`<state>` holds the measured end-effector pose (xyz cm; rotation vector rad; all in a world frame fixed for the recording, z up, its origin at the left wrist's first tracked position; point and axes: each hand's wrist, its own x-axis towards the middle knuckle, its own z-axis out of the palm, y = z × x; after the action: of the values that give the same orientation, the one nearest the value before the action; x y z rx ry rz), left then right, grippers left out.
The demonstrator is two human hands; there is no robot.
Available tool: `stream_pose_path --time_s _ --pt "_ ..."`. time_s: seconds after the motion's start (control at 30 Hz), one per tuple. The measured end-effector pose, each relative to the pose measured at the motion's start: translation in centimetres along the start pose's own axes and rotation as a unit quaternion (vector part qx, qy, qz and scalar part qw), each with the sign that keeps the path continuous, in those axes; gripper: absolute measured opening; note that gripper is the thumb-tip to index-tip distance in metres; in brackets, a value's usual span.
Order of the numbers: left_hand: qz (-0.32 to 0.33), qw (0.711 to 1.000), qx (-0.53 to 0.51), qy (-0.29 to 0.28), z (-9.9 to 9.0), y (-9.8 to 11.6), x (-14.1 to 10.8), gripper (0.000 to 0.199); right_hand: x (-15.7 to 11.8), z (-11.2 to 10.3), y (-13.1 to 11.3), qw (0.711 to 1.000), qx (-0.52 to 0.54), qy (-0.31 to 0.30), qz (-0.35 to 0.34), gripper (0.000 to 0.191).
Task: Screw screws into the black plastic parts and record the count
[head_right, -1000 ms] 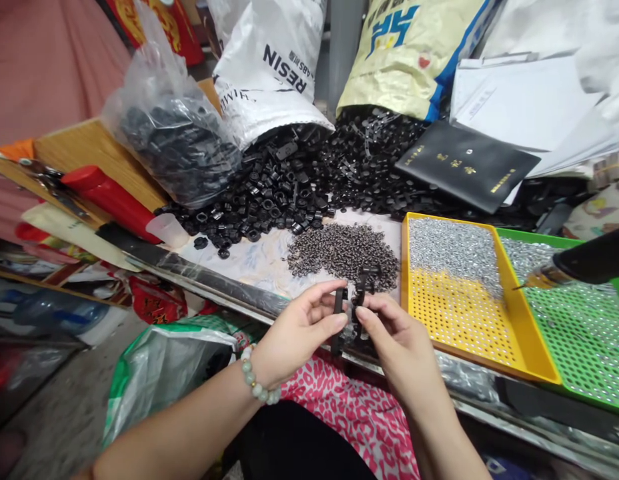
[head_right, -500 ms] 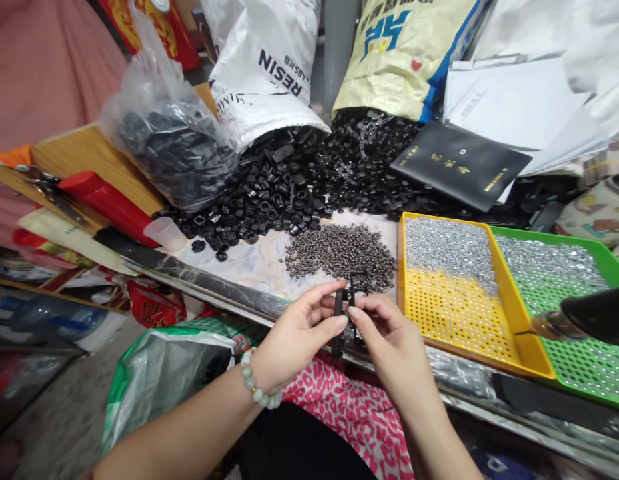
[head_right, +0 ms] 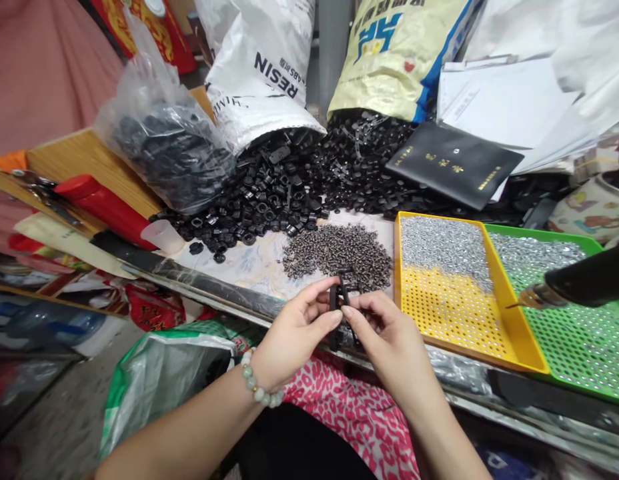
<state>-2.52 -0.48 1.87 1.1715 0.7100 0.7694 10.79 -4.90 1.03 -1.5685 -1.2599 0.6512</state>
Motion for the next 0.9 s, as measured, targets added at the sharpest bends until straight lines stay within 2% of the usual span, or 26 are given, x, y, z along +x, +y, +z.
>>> stream_pose_path --time_s 0.23,0.37,0.53,0.9 --pt "-0.076 0.991 -0.105 0.017 0.3 0.6 -0.1 0.047 0.0 0.3 0.3 0.999 0.002 0.031 -0.010 0.031" --pt "-0.086 0.988 -0.129 0.022 0.3 1.0 -0.1 0.046 0.0 0.2 0.4 0.999 -0.005 0.034 -0.037 0.028" --pt "-0.079 0.987 -0.134 0.026 0.3 1.3 0.1 0.044 0.1 -0.3 0.5 0.999 -0.023 -0.006 -0.048 0.025" --pt "-0.055 0.990 -0.122 0.047 0.3 1.1 0.5 0.042 0.5 -0.5 -0.4 0.993 0.066 -0.064 0.069 0.036"
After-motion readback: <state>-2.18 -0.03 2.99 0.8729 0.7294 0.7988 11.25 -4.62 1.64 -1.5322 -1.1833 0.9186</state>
